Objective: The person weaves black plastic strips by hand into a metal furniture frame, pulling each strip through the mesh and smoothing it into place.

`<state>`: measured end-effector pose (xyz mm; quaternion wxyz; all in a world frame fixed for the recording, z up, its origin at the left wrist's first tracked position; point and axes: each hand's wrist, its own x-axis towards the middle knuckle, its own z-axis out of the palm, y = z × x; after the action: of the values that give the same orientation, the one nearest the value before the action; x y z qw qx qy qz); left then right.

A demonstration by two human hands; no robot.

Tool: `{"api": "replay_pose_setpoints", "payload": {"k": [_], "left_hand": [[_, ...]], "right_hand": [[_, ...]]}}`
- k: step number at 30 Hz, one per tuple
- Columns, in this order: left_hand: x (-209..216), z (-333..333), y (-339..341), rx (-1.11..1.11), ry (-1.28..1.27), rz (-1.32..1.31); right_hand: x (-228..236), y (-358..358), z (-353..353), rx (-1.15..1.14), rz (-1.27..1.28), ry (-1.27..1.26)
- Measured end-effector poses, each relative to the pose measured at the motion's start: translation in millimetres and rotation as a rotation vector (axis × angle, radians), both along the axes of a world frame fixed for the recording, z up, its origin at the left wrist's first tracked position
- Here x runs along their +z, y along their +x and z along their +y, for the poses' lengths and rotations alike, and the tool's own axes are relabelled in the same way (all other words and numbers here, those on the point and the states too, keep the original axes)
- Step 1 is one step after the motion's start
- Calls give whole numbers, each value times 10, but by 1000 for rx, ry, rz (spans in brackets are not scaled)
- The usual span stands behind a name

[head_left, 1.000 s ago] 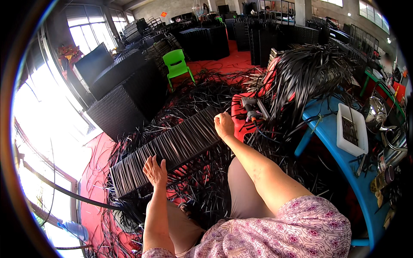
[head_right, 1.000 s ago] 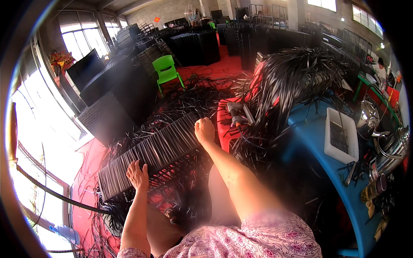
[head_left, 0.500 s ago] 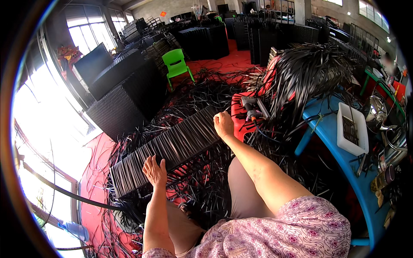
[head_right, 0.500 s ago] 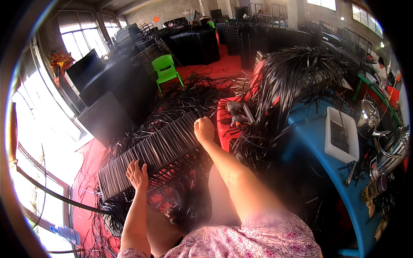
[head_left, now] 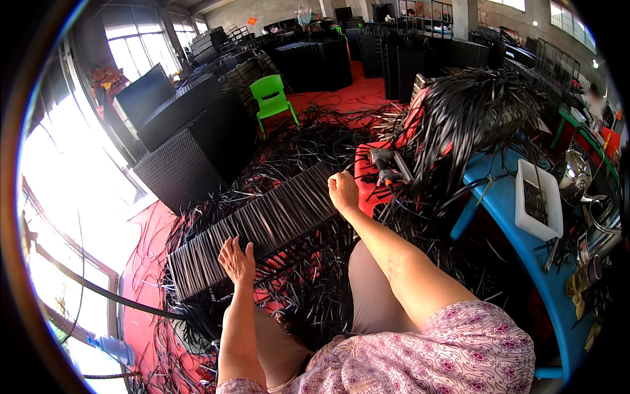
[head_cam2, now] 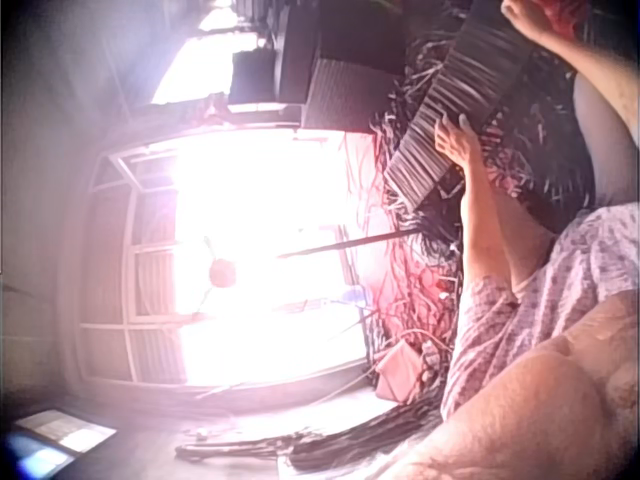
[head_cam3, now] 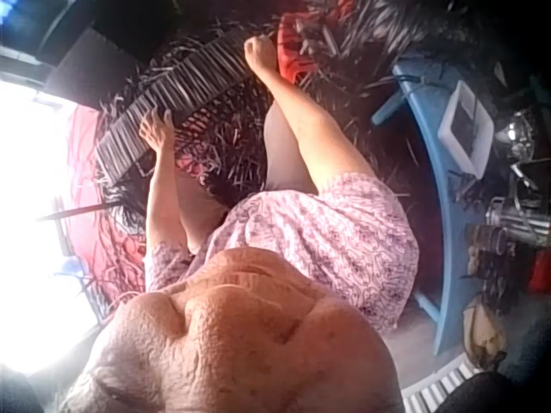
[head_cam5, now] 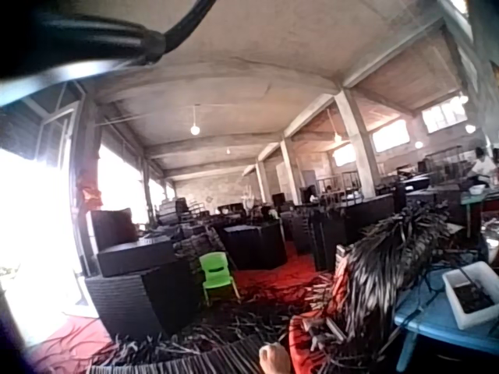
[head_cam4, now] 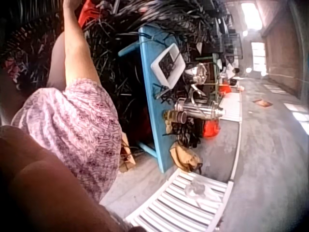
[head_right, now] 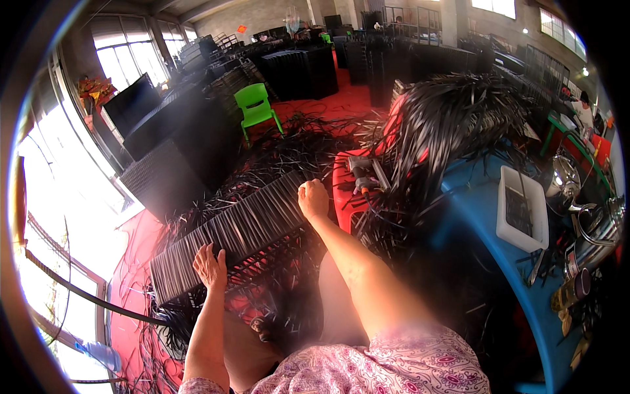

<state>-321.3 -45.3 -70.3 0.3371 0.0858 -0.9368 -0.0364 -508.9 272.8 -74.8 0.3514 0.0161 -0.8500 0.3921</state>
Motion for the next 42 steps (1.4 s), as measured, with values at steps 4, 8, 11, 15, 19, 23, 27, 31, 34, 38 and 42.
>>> {"api": "replay_pose_setpoints", "payload": {"k": [4,8,11,15,19,23,27,31,34,38,42], "left_hand": [[19,16,-4,-10,8,5],[22,14,-1,-13,-1,17],[28,28,1,-13,2,17],[-2,-6,8,-6,-14,21],[24,6,5,-10,-4,17],[54,25,21,-9,13,2],[37,12,17,-7,7,6],[22,0,19,-5,0,8],[21,1,13,-6,2,4],[8,-17,12,-8,2,7],[16,-18,7,-20,1,7]], "right_hand": [[-35,-35,10,8,39,2],[-53,-64,9,5,34,19],[-69,-75,13,5,44,18],[-51,-44,-6,13,27,5],[-70,-69,7,10,45,22],[-97,-83,13,12,85,39],[-100,-85,4,9,78,35],[-76,-73,4,7,76,51],[-57,-56,7,11,60,43],[-41,-46,-2,16,34,38],[-65,-69,3,4,69,40]]}}
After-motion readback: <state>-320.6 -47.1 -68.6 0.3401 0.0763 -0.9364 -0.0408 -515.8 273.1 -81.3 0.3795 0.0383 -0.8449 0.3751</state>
